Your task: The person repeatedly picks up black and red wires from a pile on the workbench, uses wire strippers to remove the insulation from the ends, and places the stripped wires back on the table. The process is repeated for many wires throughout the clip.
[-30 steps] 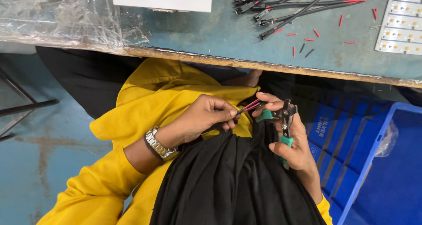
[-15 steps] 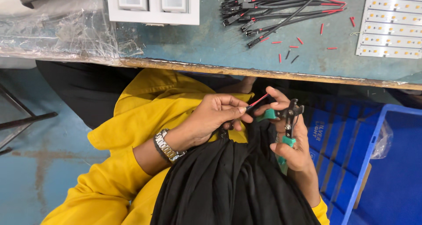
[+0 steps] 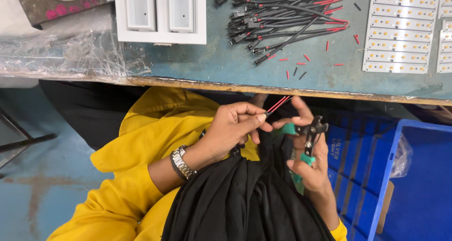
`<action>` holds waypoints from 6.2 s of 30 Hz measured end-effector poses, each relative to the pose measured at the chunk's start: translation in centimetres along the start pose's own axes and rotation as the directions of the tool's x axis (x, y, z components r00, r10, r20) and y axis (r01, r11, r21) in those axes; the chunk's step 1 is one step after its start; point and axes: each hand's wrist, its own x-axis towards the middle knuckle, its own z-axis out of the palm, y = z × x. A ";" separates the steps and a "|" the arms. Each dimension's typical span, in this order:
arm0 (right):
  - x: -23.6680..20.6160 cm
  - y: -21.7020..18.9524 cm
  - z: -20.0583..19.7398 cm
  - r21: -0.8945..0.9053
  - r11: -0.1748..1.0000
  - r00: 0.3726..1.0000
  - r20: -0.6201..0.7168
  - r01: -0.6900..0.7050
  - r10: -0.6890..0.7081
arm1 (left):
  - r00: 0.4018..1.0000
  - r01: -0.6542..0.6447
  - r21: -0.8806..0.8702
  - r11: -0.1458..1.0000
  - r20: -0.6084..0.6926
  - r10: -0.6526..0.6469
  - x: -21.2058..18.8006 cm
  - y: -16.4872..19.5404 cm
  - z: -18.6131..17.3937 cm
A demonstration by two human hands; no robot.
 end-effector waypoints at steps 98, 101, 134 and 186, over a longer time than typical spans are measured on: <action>0.0 -1.8 -2.9 0.708 0.705 0.999 -0.006 0.041 -0.052 | 0.937 -0.217 -0.663 0.716 0.063 0.343 0.4 6.9 0.0; 0.1 -2.0 -2.4 0.677 0.735 0.999 -0.005 0.030 -0.036 | 0.933 -0.232 -0.657 0.717 0.057 0.355 0.4 6.8 0.0; -0.8 -1.3 -2.0 0.666 0.740 0.995 -0.048 0.099 -0.090 | 0.950 -0.033 -0.059 0.998 0.309 0.050 -0.1 4.3 2.5; -1.0 0.6 0.5 0.038 0.951 0.946 -0.104 -0.306 0.308 | 0.963 -0.268 0.567 0.779 0.129 0.238 -0.3 9.0 4.3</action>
